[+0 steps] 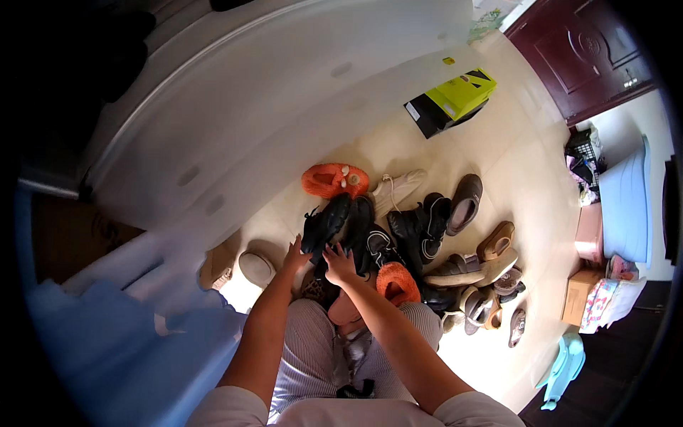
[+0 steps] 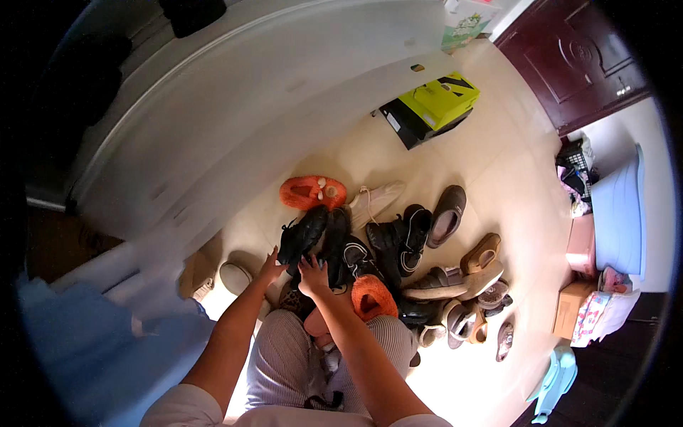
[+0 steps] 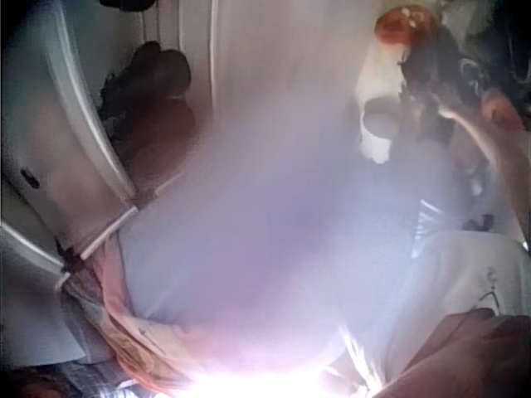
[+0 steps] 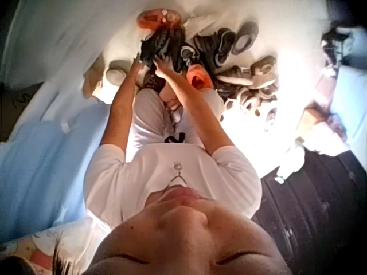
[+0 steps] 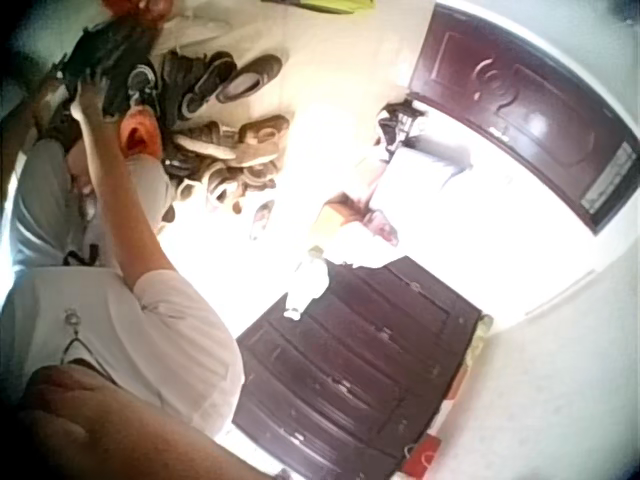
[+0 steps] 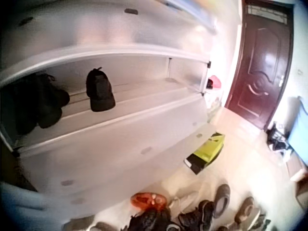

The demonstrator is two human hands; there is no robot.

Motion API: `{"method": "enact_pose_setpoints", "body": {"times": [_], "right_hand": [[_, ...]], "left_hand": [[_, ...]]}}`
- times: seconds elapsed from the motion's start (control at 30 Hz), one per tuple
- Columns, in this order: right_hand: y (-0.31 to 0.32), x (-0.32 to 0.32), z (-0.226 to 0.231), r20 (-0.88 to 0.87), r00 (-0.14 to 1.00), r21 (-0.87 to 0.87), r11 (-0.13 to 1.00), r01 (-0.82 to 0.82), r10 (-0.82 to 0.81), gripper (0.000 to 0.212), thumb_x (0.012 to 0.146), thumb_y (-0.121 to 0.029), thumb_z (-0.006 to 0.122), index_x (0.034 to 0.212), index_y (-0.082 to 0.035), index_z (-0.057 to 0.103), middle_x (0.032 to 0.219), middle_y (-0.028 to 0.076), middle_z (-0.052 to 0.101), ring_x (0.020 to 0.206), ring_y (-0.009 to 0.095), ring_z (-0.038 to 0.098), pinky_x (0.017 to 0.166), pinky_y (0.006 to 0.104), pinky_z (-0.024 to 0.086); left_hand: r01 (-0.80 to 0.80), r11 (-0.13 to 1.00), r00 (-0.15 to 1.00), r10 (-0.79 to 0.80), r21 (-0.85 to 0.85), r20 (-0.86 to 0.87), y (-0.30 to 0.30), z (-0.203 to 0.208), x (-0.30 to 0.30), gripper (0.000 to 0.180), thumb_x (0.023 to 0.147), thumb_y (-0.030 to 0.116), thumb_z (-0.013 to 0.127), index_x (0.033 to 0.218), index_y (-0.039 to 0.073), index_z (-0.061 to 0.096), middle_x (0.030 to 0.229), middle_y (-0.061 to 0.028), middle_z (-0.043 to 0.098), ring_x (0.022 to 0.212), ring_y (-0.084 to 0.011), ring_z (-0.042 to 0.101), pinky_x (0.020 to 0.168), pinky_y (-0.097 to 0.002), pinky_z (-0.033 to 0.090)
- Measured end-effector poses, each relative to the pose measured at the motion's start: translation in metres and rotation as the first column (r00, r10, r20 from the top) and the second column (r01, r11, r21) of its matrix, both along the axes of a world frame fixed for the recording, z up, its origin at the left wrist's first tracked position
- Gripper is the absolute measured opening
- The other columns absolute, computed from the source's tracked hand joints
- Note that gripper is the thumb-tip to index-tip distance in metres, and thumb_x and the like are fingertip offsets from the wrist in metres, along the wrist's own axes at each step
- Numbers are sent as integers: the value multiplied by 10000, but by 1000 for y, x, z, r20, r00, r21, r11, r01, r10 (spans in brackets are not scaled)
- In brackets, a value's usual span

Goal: The person picks up several different pairs of shoes and slippers from a pile on the floor and places them one at a time into the compartments of a plastic shoe rack.

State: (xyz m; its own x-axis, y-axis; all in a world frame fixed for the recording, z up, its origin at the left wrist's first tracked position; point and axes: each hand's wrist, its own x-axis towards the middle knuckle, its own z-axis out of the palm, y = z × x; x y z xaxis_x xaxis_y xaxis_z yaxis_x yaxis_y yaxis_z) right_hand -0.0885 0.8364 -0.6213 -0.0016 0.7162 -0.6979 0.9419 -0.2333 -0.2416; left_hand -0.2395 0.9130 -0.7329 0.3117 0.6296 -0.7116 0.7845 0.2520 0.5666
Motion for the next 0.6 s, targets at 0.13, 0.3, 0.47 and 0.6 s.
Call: {"method": "enact_pose_setpoints", "body": {"times": [0.13,0.3,0.47,0.6], "right_hand": [[5,-15,11,-25,999,121,992,-33,36,559,848,-179,473,1394,-148,359,1506,1,202,1401,253,112,1112,522,135],[-10,2,-1,16,1000,106,994,26,-27,506,837,-201,496,1335,-122,446,1481,20,267,1395,258,138,1109,508,154],[-15,-4,-4,8,994,170,979,110,-113,550,841,-328,558,1326,-101,432,1445,84,326,1379,297,184,1083,509,226],[-14,-27,10,-113,984,225,961,163,-140,775,787,-441,614,1350,12,334,1395,173,364,1336,357,262,1062,500,271]], "left_hand": [[-36,998,976,24,48,215,24,-23,-26,676,761,213,739,1332,58,412,1242,-160,538,1086,-288,549,855,-362,464],[-37,986,999,37,161,6,9,9,7,337,661,310,785,804,43,639,750,-63,636,896,-249,596,688,-362,480],[181,723,965,-260,666,19,-6,72,21,259,683,275,758,773,58,649,787,-76,641,908,-273,560,853,-403,432],[83,763,990,-134,641,32,-17,100,21,209,691,203,748,775,35,657,800,-132,630,793,-309,598,734,-404,480]]}}
